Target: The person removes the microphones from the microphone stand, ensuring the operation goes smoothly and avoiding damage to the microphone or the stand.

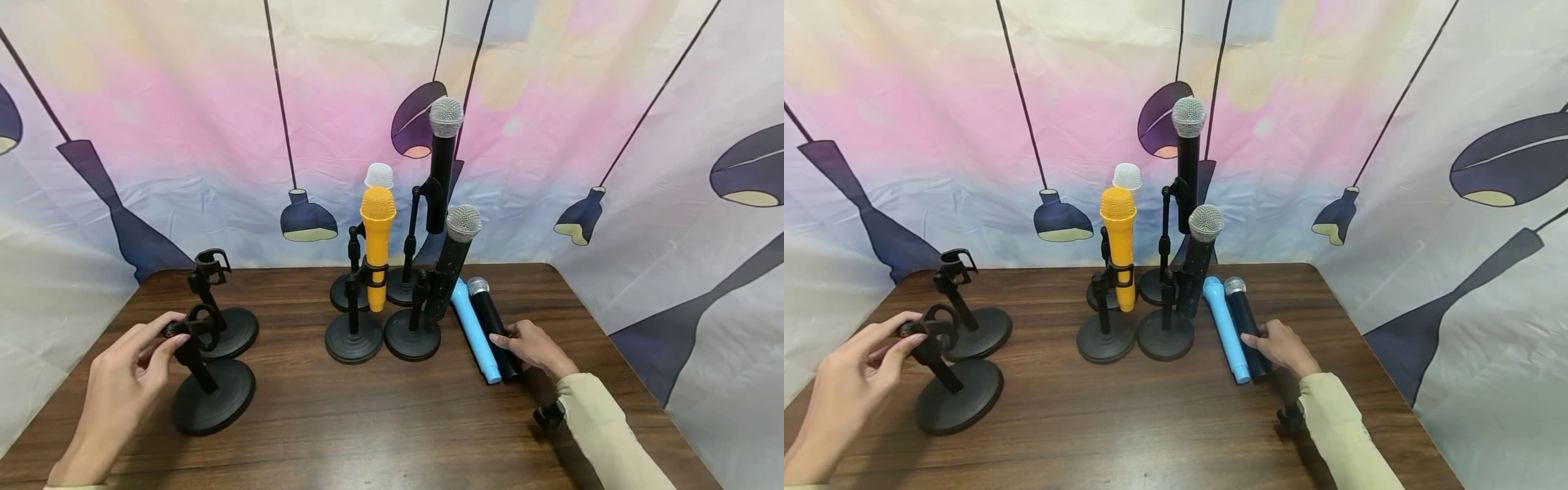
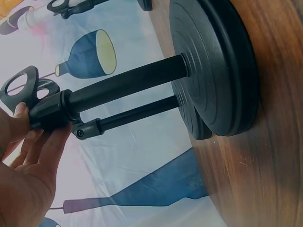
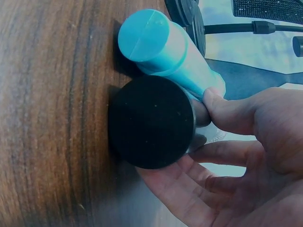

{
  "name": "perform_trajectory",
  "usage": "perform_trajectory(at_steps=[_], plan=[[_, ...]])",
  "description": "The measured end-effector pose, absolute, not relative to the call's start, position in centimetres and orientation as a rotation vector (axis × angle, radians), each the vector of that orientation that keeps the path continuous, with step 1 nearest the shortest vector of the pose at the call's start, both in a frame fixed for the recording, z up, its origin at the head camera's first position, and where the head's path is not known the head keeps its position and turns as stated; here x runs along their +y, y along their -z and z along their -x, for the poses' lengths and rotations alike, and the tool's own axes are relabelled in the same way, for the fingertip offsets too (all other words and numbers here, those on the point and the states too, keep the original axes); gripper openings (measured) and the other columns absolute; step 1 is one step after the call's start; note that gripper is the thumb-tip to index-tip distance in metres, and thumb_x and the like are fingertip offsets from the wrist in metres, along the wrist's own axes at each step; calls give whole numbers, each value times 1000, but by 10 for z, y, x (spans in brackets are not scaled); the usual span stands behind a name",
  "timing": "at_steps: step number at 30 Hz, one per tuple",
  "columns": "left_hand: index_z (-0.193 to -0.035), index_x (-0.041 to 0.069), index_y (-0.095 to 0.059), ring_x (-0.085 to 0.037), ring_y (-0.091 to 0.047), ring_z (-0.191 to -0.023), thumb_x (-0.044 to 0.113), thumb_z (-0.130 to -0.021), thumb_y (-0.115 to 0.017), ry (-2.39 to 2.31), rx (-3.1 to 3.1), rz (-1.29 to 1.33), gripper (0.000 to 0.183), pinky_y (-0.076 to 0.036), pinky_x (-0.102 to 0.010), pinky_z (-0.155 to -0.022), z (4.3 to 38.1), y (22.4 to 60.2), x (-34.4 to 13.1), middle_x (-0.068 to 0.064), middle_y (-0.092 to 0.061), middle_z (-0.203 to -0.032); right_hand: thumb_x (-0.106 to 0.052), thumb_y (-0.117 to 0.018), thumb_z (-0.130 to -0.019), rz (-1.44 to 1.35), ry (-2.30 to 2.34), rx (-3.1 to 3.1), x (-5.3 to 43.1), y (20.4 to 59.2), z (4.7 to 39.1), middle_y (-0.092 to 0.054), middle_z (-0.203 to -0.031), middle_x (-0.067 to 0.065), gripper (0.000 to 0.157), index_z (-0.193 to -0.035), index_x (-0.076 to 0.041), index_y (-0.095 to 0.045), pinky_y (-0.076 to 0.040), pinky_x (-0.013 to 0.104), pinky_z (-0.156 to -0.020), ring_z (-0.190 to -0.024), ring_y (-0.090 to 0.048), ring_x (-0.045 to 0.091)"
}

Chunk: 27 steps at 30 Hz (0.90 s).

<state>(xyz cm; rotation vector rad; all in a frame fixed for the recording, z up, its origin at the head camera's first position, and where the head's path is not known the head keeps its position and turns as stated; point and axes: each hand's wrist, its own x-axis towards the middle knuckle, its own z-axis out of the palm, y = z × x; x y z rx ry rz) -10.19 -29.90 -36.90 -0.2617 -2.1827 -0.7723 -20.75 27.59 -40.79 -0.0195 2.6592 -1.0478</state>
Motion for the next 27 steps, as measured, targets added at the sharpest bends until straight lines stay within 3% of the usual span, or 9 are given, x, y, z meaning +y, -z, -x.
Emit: perform_trajectory(at_steps=[6, 10, 11, 14, 16, 18, 21, 24, 27], plan=[[-124, 7, -73, 13, -41, -59, -5, -89, -74, 772, -2214, 230, 37, -32, -14, -51, 103, 369, -303, 25, -52, -90, -38, -60, -103, 4, 1033, 2649, 274, 407, 207, -58, -125, 34, 70, -140, 20, -44, -58, 45, -73, -104, -64, 38], [-135, 12, -68, 6, -34, -56, -4, -90, -74, 760, -2246, 208, 49, -26, -16, -51, 100, 366, -301, 10, -53, -78, -40, -58, -104, 12, 1001, 2654, 273, 405, 207, -57, -126, 35, 72, -140, 19, -43, -59, 45, -73, -103, -65, 39], [-138, 13, -65, 10, -36, -60, -3, -90, -74, 757, -2256, 204, 52, -27, -12, -53, 100, 365, -299, 4, -57, -79, -41, -58, -104, 13, 990, 2657, 274, 405, 207, -57, -125, 35, 72, -140, 19, -43, -59, 45, -72, -102, -65, 38], [-144, 15, -59, 18, -44, -78, 1, -92, -74, 742, -2266, 175, 56, -32, -7, -62, 97, 360, -294, -11, -70, -98, -43, -58, -104, 13, 968, 2675, 276, 403, 207, -56, -126, 36, 73, -140, 19, -44, -59, 44, -71, -97, -67, 36], [-145, 16, -59, 14, -54, -100, 5, -93, -74, 726, -2242, 161, 56, -35, -3, -76, 96, 354, -288, -16, -69, -118, -44, -59, -103, 17, 955, 2689, 278, 402, 206, -55, -128, 37, 74, -140, 18, -44, -59, 44, -71, -92, -69, 34], [-145, 15, -59, -7, -60, -116, 7, -92, -75, 715, -2203, 173, 56, -34, -4, -88, 93, 347, -281, -20, -64, -131, -46, -59, -103, 36, 934, 2715, 279, 400, 206, -54, -130, 37, 74, -139, 17, -46, -59, 44, -73, -91, -70, 33], [-143, 13, -60, -38, -57, -124, 13, -94, -74, 706, -2145, 224, 51, -27, -5, -101, 90, 334, -266, -22, -61, -135, -49, -57, -102, 90, 877, 2786, 279, 394, 205, -56, -130, 36, 74, -138, 16, -49, -56, 50, -81, -99, -68, 39], [-138, 5, -62, -42, -56, -122, 29, -100, -67, 701, -2094, 313, 45, -29, -10, -106, 90, 322, -248, -23, -61, -132, -50, -57, -102, 138, 826, 2860, 278, 389, 204, -61, -126, 31, 71, -136, 13, -53, -51, 56, -88, -111, -62, 44], [-133, -1, -64, -37, -57, -120, 46, -104, -56, 692, -2039, 395, 56, -31, -12, -106, 92, 314, -228, -23, -62, -129, -48, -58, -102, 165, 820, 2912, 275, 382, 202, -65, -122, 26, 67, -134, 10, -57, -50, 57, -89, -111, -62, 43]])
